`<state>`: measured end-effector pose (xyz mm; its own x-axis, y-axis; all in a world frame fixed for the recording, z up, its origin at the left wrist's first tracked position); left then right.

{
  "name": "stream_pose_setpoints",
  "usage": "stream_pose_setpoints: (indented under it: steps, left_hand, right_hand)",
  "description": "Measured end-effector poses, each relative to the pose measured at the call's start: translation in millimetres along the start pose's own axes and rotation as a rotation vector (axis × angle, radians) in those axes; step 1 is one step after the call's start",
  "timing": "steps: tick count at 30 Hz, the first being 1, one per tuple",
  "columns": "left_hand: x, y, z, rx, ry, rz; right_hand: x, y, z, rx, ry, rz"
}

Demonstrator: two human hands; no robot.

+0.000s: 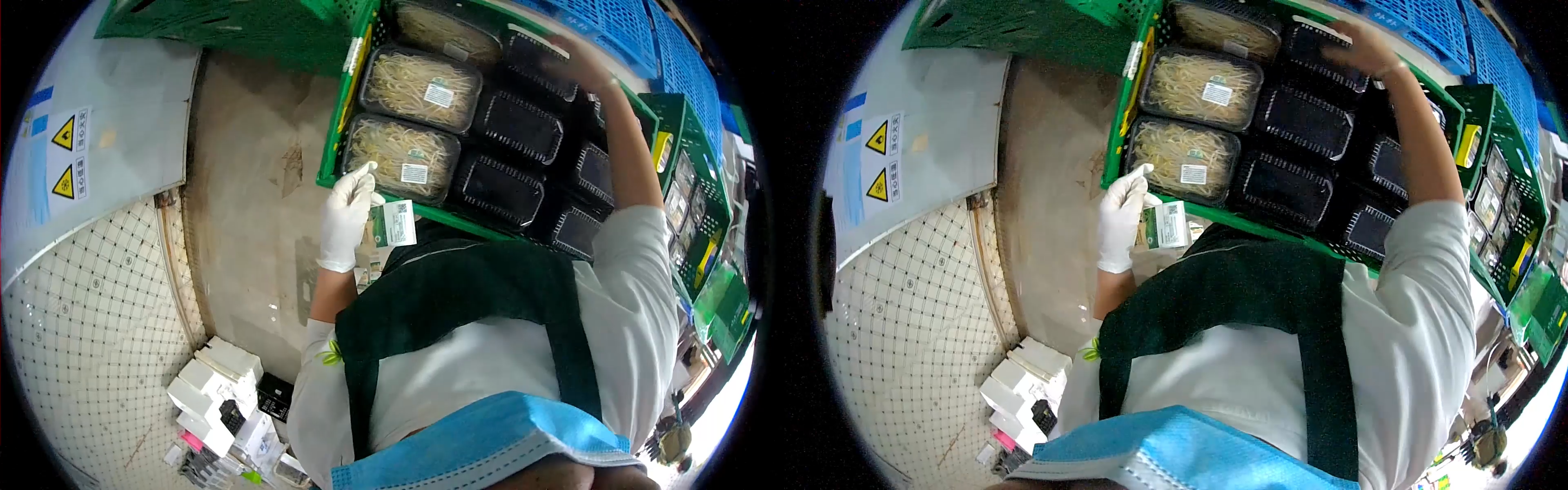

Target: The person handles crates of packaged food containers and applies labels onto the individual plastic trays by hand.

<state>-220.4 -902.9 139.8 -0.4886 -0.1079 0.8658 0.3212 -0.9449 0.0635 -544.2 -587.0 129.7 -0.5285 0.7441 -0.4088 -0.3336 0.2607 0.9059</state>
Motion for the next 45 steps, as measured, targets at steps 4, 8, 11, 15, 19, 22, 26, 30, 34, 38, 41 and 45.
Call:
stream_pose_setpoints:
  steps: [4, 8, 11, 15, 19, 22, 26, 30, 34, 38, 41, 45]
  left_hand:
    - [63.0, -65.9, -31.3, -0.257, -0.258, -0.911]
    - [72.3, -166.8, -72.4, -0.387, -0.568, -1.470]
    - [66.1, -201.5, -89.3, -0.408, -0.788, -1.552]
    - [67.1, -210.6, -94.8, -0.653, -0.628, -1.831]
    - [63.1, -221.8, -96.4, -0.634, -0.631, -1.857]
    - [65.1, -226.8, -98.4, -0.591, -0.627, -1.820]
    - [77.1, -233.3, -106.5, -0.707, -0.607, -1.742]
    - [105.3, -242.2, -108.9, -0.800, -0.698, -1.578]
    - [108.7, -240.7, -141.3, -1.113, 0.138, -1.027]
    - [95.7, -240.0, -169.8, -0.772, -0.159, -1.131]
    - [131.9, -226.7, -151.3, -0.570, -0.167, -1.404]
    - [159.7, -166.9, -167.3, -0.230, -0.469, -1.308]
  right_hand:
    - [25.9, -33.7, 38.0, 0.027, -0.125, 0.100]
    - [11.2, -27.9, 44.6, 0.250, -0.006, 0.062]
    - [12.7, 11.6, 47.6, 0.320, -0.002, 0.048]
    - [16.2, 77.9, 56.9, -0.007, -0.228, -0.547]
    - [127.5, 0.8, 31.1, -0.172, -0.176, -0.391]
    - [128.4, 22.7, 52.2, 0.077, -0.669, -0.069]
    - [123.7, 24.0, 133.8, -0.074, -0.181, 0.128]
    - [95.7, 19.6, 167.6, -0.161, -0.378, 0.555]
    - [112.0, 20.3, 157.8, -0.015, -0.260, 0.257]
    - [106.1, 48.8, 157.6, 0.125, -0.092, 0.273]
    - [92.1, 94.4, 163.5, 0.043, -0.037, -0.053]
    - [110.8, 112.5, 156.6, -0.318, -0.262, -0.600]
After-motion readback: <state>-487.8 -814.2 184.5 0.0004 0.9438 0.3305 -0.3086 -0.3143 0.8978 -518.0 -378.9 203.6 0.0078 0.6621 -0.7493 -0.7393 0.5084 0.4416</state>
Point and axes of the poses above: each hand's wrist, its own z-axis away from the middle knuckle, its own y-axis out of the back of the hand, x = y × z, the point moved 3 cm from there along -z, towards the middle knuckle, and after that the axes turned 5 degrees about -z, right-handed, at the moved point
